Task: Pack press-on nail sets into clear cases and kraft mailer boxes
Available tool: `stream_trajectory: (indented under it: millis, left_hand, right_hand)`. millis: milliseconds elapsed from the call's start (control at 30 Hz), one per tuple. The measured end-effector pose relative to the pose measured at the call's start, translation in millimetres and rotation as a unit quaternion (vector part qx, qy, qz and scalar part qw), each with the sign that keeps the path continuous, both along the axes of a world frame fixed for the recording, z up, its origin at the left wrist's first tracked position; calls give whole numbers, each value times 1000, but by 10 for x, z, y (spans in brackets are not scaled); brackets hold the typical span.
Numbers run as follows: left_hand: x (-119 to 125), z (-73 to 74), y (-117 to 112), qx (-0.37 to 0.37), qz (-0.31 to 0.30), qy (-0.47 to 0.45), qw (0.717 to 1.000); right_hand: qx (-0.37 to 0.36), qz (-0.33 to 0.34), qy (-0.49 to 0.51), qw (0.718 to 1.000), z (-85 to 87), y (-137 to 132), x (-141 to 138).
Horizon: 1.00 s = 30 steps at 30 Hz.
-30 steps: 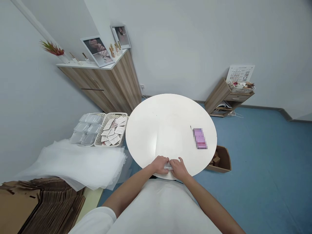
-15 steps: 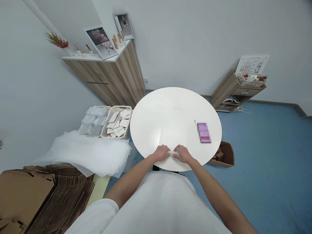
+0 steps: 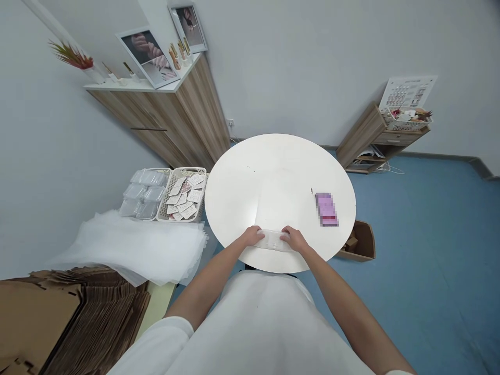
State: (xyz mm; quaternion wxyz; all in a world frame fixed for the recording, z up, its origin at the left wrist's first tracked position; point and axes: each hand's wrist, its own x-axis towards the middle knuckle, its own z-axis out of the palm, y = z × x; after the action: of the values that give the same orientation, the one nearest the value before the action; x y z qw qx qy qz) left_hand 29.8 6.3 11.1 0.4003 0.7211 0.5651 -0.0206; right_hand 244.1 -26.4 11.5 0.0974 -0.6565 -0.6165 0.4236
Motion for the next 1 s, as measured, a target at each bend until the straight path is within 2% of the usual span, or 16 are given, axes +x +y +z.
stream_trajectory:
  millis: [100,200,333,400,500,567,633,800,1000]
  left_hand:
    - [-68,-29,-23,7,8,55,998]
    - [-99,-30,-71,30,11,94,995]
    - [-87,41,-141,150,5,125,981]
    - [-69,93,-173,215,-29,93,972]
    - [-33,133,-217,260,-140,41,955]
    - [-7,112,-242,254,-210,32,944]
    - [13,60,-255,237,-246,39,939]
    - [29,-45,-227,212,-256,33,943]
    - [42,32,-186,197,-257,21,946]
  right_hand:
    - [23,13,0,1000,-47,18,15]
    - [60,3,-45,997,-81,2,62]
    - [158,-41,-157,974,-52,-73,130]
    - [215,-10,-170,962,-3,-140,131]
    - [256,121,-138,949,58,-262,75]
    - [250,196,-128,940,54,-327,17]
    - [230,226,-134,937,13,-357,-34]
    - [185,231,-146,944,-84,-281,-81]
    - [169,229,-104,953,-13,-247,-55]
